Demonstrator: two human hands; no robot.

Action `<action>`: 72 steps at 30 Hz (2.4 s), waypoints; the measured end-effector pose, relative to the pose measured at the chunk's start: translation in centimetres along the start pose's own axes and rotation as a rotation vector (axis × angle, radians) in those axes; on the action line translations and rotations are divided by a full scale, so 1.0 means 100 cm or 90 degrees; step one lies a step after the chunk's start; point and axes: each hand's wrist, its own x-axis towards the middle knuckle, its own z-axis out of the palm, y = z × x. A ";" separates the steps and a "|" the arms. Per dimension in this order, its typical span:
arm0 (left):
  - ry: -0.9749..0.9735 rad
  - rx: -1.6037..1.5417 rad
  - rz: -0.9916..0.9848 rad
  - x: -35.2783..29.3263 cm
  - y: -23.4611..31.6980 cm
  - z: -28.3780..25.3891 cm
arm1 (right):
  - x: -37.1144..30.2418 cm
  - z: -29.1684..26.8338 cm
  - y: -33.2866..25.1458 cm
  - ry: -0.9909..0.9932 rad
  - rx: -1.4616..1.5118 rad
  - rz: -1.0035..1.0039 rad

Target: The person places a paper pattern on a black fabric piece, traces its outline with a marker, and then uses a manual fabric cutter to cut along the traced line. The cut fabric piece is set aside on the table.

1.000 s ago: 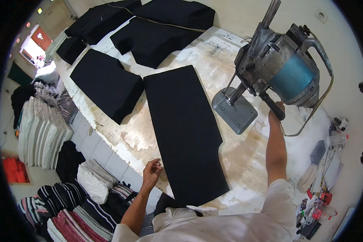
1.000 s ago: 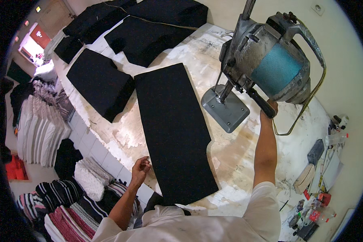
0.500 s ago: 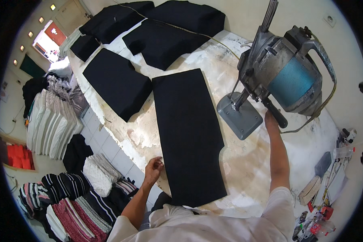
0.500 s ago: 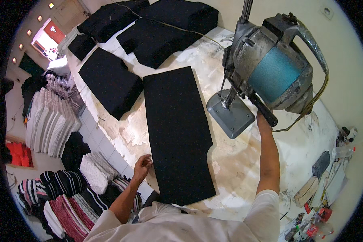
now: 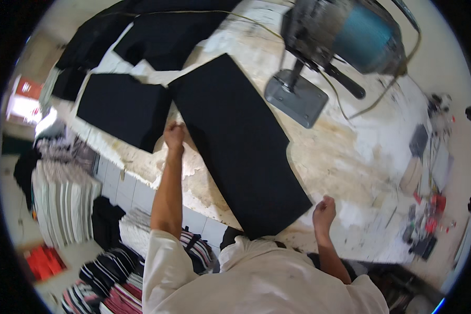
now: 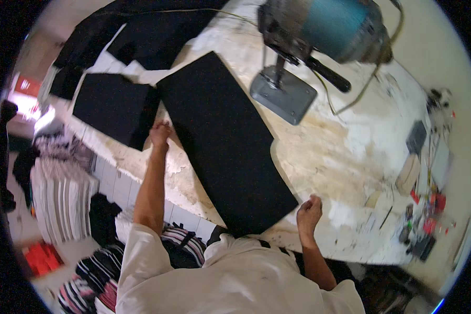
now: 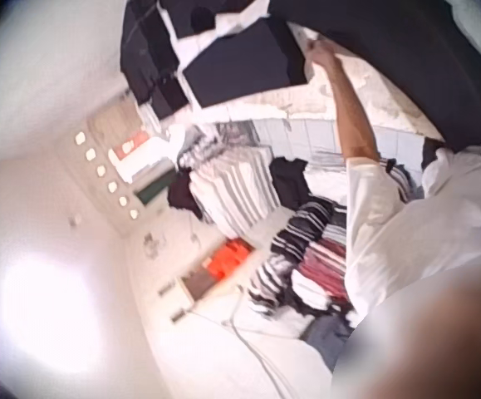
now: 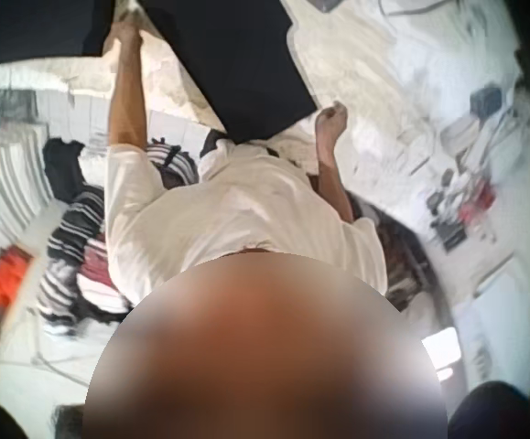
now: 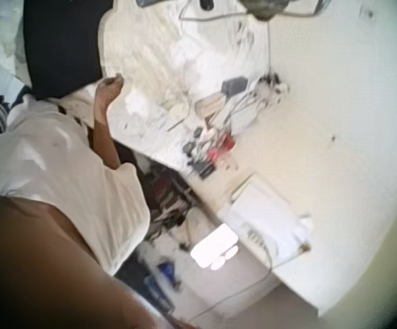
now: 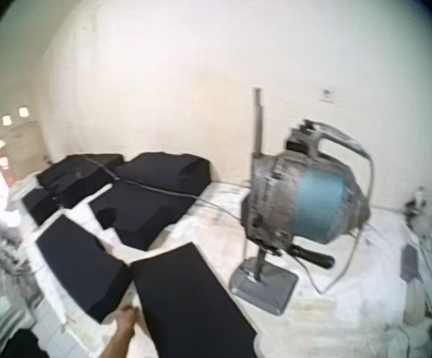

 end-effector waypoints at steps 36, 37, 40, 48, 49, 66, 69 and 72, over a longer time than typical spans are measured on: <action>-0.017 -0.178 -0.334 -0.169 0.037 0.020 | 0.143 -0.100 0.061 -0.200 0.410 0.192; -0.034 -0.171 -0.323 -0.190 0.040 0.013 | 0.156 -0.103 0.068 -0.208 0.436 0.227; -0.057 -0.171 -0.290 -0.228 0.049 0.000 | 0.178 -0.108 0.077 -0.195 0.454 0.221; -0.026 -0.178 -0.390 -0.233 -0.004 -0.029 | 0.209 -0.088 0.109 -0.168 0.367 0.251; -0.006 -0.198 -0.364 -0.216 -0.011 -0.039 | 0.204 -0.089 0.120 -0.108 0.243 0.230; -0.375 0.311 -0.167 -0.108 0.061 -0.082 | 0.091 -0.092 0.105 -0.108 0.390 0.400; -0.386 0.229 -0.187 -0.114 0.073 -0.080 | 0.080 -0.096 0.101 -0.052 0.293 0.298; -0.392 0.101 -0.184 -0.131 0.086 -0.084 | 0.067 -0.094 0.097 -0.040 0.411 0.317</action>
